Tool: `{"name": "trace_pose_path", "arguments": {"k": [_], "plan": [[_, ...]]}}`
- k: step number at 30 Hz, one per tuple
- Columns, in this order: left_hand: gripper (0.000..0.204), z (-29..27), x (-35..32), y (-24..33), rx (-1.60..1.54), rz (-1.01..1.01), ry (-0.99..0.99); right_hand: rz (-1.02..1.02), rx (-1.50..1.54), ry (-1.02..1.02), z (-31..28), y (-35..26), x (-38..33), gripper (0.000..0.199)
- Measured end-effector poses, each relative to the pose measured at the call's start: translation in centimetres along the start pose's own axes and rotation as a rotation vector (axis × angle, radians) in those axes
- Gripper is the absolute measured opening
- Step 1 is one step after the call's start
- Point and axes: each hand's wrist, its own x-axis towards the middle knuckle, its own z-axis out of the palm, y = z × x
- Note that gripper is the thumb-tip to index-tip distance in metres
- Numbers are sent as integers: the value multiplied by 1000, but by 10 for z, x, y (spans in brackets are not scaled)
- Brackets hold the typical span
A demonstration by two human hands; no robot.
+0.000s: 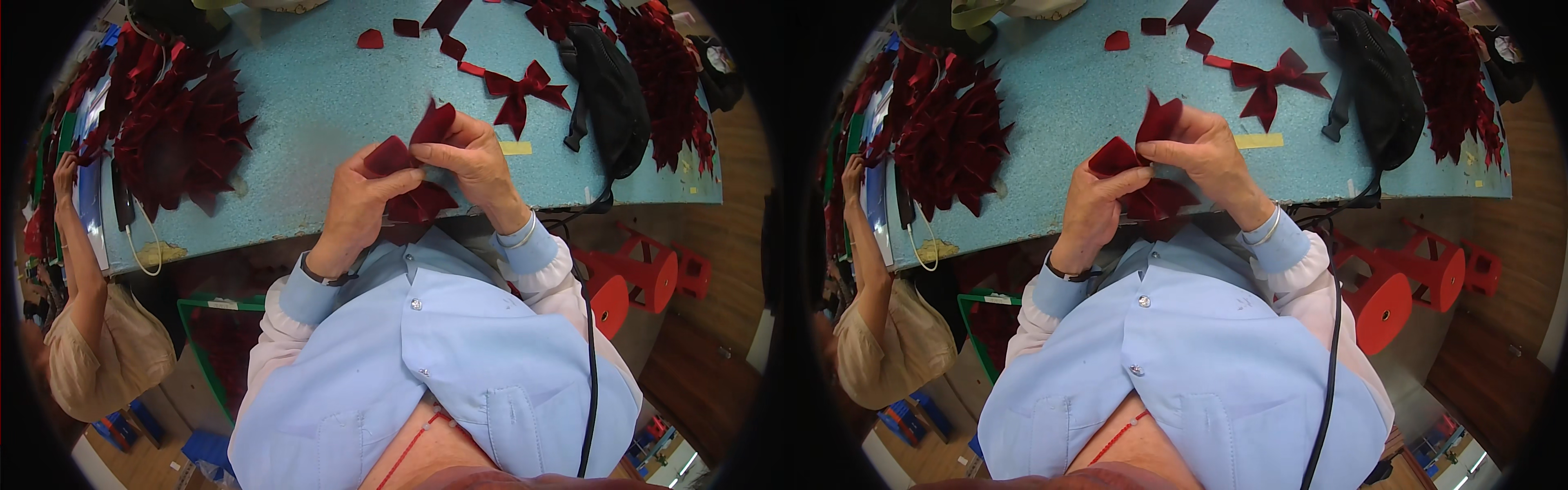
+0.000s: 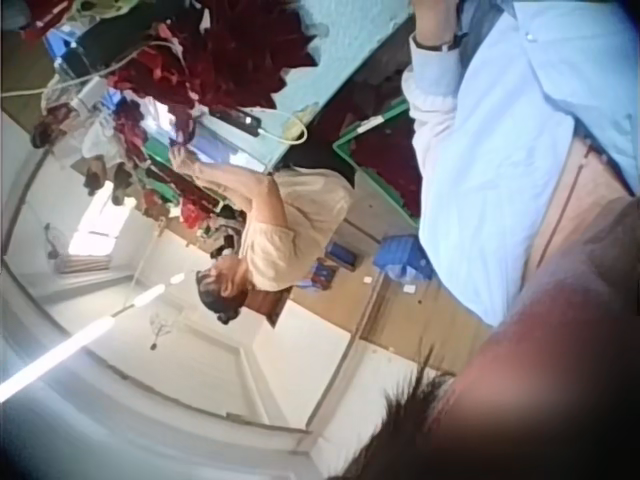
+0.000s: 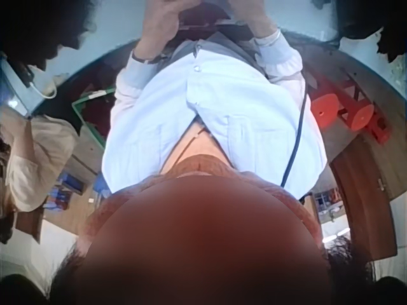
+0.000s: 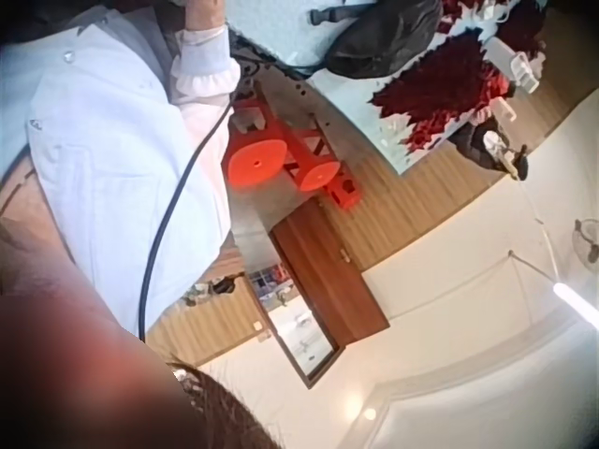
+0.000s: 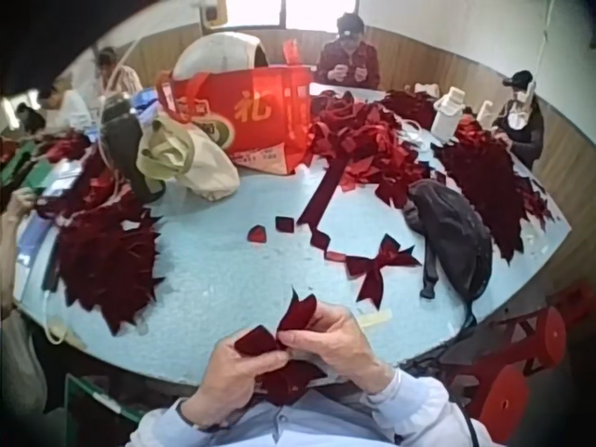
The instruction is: The person is seen folding and assembling red decorative ribbon bows at a workstation.
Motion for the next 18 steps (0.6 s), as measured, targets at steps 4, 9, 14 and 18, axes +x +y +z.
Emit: {"name": "trace_pose_path", "arguments": {"k": [4,9,14,18], "plan": [[20,11,2,1,-161,-21,20,-47,1,14,-6,-2,-3,17],[15,16,8,-3,-94,-53,11,-85,60,-32,-22,2,1,16],[13,26,16,-8,-50,-18,54,-166,-81,129,-24,-5,1,11],[13,29,22,-14,-31,-15,85,-316,-345,222,-32,4,1,8]]}}
